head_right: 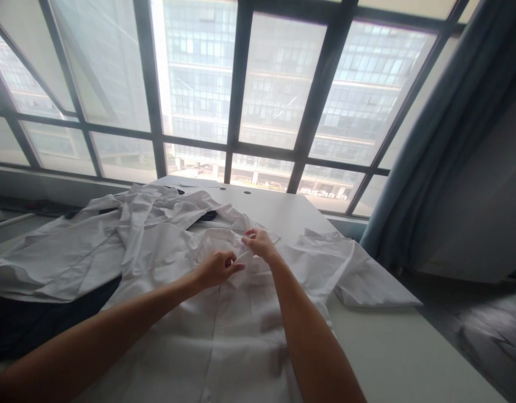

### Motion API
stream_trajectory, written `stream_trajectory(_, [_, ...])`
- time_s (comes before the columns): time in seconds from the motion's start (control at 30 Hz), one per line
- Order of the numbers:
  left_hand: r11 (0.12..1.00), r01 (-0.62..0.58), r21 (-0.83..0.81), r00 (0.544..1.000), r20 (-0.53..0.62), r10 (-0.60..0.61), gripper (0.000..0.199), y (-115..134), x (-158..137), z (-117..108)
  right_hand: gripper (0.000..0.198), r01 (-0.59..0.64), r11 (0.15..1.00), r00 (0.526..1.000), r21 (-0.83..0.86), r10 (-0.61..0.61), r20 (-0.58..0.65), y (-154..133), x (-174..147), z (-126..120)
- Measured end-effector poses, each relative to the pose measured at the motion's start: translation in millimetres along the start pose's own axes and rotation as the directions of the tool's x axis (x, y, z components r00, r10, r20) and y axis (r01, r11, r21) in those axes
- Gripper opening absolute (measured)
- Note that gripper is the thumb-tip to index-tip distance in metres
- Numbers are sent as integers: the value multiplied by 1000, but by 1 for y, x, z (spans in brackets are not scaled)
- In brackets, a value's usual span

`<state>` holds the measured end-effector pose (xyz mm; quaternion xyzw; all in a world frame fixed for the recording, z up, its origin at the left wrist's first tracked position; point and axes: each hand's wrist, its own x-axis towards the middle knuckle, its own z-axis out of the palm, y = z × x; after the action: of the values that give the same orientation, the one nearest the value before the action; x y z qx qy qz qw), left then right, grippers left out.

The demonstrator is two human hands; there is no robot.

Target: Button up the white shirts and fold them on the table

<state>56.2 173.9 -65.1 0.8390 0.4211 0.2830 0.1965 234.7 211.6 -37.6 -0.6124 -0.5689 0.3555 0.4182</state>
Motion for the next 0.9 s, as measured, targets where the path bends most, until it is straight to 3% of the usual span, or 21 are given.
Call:
stream_trajectory(0.1, [1000,-2,15,1000,-7,2,44,-1,0,3,33,-44,987,999,152,40,31,4,4,0])
stream_trajectory(0.23, [995,30,97,999,-28,-27,33,-1,-1,4,38,-132,864,991,486,119,57,17,11,-3])
stream_trajectory(0.33, [994,53,92,997,-66,-47,22,0,-2,3,36,-132,828,990,546,141,26,27,17,-3])
stream_trajectory(0.43, [995,77,64,994,-86,-71,13,0,-3,2,32,-73,906,992,418,110,-66,28,18,-3])
stream_trajectory(0.47, [995,86,55,993,-87,-80,12,1,-3,2,32,-4,950,992,311,44,-122,24,17,-4])
stream_trajectory(0.53, [995,90,33,991,-98,-87,10,1,-3,3,34,211,977,965,23,-205,-162,12,12,-8])
stream_trajectory(0.6, [997,73,2,987,-142,-72,8,0,-1,4,35,424,886,902,-187,-431,6,-3,3,-12])
stream_trajectory(0.63, [999,52,-17,984,-172,-54,7,-1,0,4,33,496,839,868,-222,-476,142,-11,-2,-14])
stream_trajectory(0.7, [998,-22,-63,973,-231,7,9,-5,4,1,25,569,789,798,-231,-462,387,-22,-11,-17])
stream_trajectory(0.77, [986,-146,-86,955,-272,118,16,-12,9,-8,19,589,768,755,-251,-411,511,-27,-17,-18])
stream_trajectory(0.83, [961,-273,-46,930,-269,251,21,-23,13,-23,13,580,753,773,-310,-390,501,-26,-18,-17])
stream_trajectory(0.9, [937,-347,39,919,-187,348,20,-40,16,-40,9,552,748,816,-368,-392,425,-22,-17,-16])
